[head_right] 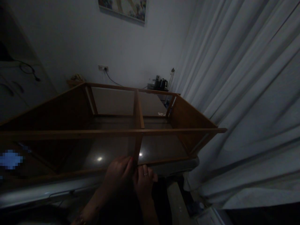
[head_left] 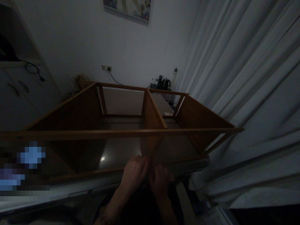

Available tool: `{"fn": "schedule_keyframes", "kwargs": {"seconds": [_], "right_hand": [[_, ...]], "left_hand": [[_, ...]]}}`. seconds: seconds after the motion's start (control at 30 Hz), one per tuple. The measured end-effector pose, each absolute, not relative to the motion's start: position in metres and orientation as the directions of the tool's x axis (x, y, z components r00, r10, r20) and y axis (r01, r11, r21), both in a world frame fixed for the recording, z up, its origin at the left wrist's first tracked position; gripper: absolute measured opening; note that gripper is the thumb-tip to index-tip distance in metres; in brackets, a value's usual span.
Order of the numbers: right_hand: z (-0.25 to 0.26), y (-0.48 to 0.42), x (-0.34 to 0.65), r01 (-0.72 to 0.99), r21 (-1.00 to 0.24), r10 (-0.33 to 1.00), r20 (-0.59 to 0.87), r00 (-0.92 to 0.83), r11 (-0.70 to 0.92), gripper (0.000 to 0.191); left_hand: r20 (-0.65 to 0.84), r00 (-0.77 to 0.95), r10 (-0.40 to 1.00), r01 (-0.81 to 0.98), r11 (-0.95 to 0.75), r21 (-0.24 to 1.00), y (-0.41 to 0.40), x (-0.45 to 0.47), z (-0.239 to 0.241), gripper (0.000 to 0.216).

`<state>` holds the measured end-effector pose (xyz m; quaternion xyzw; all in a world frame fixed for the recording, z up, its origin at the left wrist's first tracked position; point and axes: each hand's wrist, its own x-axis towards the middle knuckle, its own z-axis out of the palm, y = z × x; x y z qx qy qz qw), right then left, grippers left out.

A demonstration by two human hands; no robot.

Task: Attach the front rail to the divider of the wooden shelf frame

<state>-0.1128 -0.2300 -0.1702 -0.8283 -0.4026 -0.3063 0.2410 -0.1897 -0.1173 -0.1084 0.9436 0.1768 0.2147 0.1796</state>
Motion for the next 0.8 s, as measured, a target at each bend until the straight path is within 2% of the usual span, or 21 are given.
{"fn": "schedule_keyframes", "kwargs": {"seconds": [0.17,0.4,0.8], "right_hand": [[-0.173,-0.232,-0.108,0.852,-0.120,0.530,0.736,0.421,-0.510,0.028],[-0.166,-0.233,-0.113,0.801,-0.192,0.507,0.684,0.523,-0.567,0.028],[-0.163,-0.230,-0.118,0.781,-0.201,0.494,0.676,0.547,-0.591,0.037]], "left_hand": [[0.356,0.845,0.400,0.240,-0.877,0.417,-0.117,-0.190,-0.108,0.036],[0.343,0.842,0.416,0.252,-0.866,0.432,-0.119,-0.189,-0.103,0.038],[0.347,0.840,0.418,0.281,-0.881,0.380,-0.118,-0.188,-0.107,0.034]]}}
